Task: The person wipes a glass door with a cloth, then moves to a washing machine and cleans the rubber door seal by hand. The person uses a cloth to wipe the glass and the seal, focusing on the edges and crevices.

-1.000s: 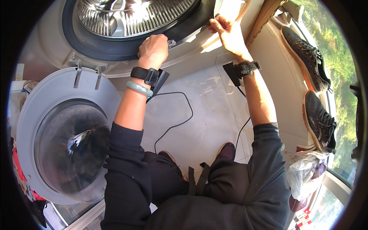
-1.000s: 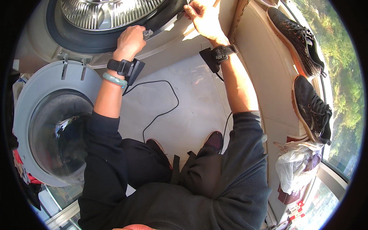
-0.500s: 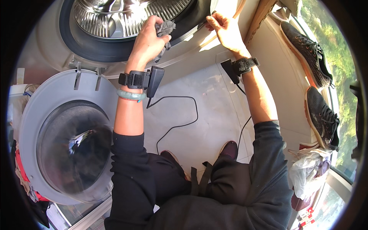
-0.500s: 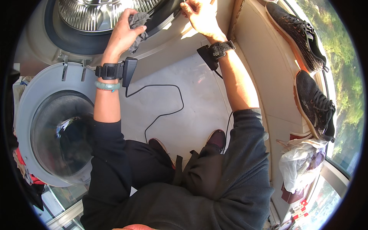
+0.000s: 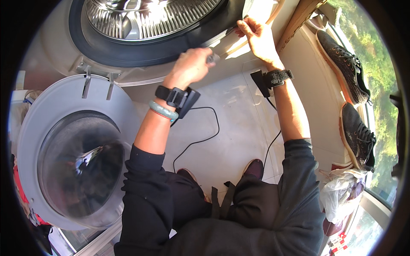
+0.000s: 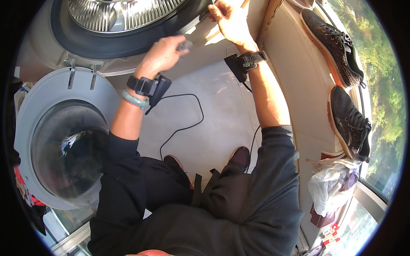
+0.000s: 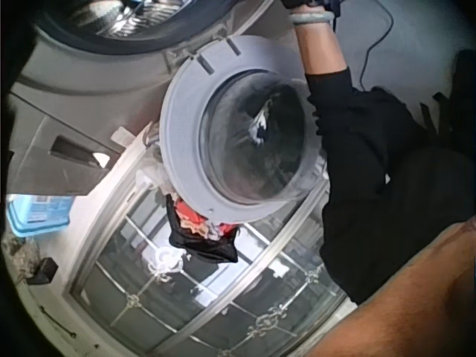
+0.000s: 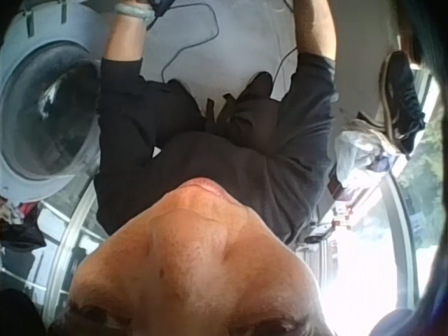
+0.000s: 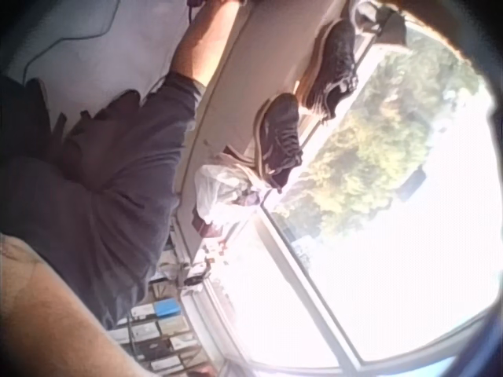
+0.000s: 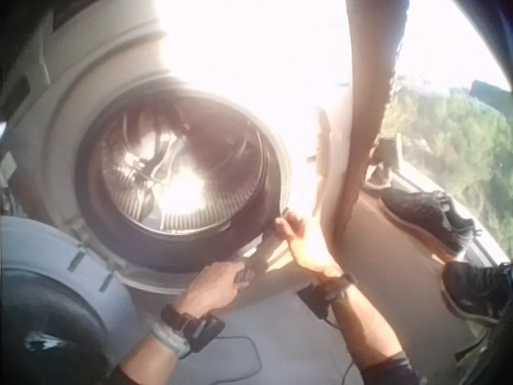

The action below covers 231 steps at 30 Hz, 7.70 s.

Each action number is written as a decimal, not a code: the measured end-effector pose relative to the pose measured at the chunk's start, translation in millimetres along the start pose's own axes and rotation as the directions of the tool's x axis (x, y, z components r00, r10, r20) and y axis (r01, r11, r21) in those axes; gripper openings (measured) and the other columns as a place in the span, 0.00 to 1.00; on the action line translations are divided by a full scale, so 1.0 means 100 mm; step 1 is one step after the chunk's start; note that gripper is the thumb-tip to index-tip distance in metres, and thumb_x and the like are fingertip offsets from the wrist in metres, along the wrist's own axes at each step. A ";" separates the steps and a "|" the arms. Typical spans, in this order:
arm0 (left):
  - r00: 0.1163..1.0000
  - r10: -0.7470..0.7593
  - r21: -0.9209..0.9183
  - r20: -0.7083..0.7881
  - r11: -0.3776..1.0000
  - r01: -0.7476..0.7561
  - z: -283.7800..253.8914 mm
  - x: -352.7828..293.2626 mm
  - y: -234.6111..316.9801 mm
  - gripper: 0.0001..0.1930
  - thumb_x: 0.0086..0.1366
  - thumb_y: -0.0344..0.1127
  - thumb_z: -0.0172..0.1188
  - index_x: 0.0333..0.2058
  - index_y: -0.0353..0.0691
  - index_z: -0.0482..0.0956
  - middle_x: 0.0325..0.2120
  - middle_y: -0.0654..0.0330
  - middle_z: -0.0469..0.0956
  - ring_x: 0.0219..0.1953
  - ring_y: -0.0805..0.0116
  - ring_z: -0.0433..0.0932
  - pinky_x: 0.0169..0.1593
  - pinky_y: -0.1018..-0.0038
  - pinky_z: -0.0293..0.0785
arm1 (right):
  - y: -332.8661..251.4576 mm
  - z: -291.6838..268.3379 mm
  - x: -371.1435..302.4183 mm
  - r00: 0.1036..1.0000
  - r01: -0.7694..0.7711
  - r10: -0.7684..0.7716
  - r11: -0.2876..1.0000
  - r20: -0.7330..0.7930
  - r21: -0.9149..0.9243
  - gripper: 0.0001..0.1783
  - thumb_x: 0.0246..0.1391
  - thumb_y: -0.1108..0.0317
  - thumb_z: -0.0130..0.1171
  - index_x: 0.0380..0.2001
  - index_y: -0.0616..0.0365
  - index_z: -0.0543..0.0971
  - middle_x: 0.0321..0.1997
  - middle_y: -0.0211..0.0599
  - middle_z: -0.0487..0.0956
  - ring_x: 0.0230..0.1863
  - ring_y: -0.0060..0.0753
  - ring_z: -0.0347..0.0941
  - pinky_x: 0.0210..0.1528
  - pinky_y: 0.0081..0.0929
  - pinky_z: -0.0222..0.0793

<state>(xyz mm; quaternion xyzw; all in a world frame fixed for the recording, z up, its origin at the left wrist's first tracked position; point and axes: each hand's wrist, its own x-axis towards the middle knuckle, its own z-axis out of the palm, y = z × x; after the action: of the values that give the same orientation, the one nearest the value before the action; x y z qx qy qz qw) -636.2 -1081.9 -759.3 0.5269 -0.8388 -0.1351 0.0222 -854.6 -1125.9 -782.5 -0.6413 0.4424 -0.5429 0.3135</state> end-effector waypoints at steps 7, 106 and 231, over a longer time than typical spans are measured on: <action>0.966 0.156 -0.300 0.205 0.950 -0.090 -0.02 -0.02 0.24 0.16 0.61 0.37 0.63 0.44 0.36 0.73 0.38 0.47 0.80 0.44 0.48 0.79 0.47 0.62 0.74 | -0.01 0.00 0.00 0.999 -0.041 0.041 0.999 0.003 -0.006 0.15 0.65 0.63 0.55 0.28 0.63 0.78 0.27 0.31 0.81 0.31 0.18 0.74 0.39 0.21 0.71; 0.566 0.055 -0.430 -0.822 0.594 -0.681 -0.21 0.94 0.58 0.17 0.58 0.21 0.55 0.47 0.31 0.75 0.38 0.59 0.76 0.34 0.73 0.76 0.40 0.79 0.74 | -0.34 -0.36 0.36 0.997 0.072 -0.071 0.995 0.007 -0.070 0.19 0.66 0.62 0.53 0.23 0.64 0.78 0.18 0.29 0.74 0.22 0.20 0.65 0.28 0.23 0.64; 0.893 0.180 -0.173 -0.413 0.947 -0.271 -0.21 0.54 0.05 0.11 0.59 0.26 0.54 0.40 0.35 0.80 0.37 0.44 0.79 0.43 0.45 0.78 0.46 0.59 0.74 | -0.45 -0.46 0.38 0.997 0.075 -0.076 0.996 -0.008 -0.040 0.13 0.63 0.67 0.57 0.42 0.69 0.76 0.33 0.33 0.81 0.35 0.20 0.78 0.42 0.21 0.74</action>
<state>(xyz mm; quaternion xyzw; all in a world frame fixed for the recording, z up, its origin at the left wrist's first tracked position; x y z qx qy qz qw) -661.2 -1132.4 -743.8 0.4355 -0.8522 -0.1179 0.2651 -888.3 -1137.7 -716.9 -0.6612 0.4301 -0.5483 0.2778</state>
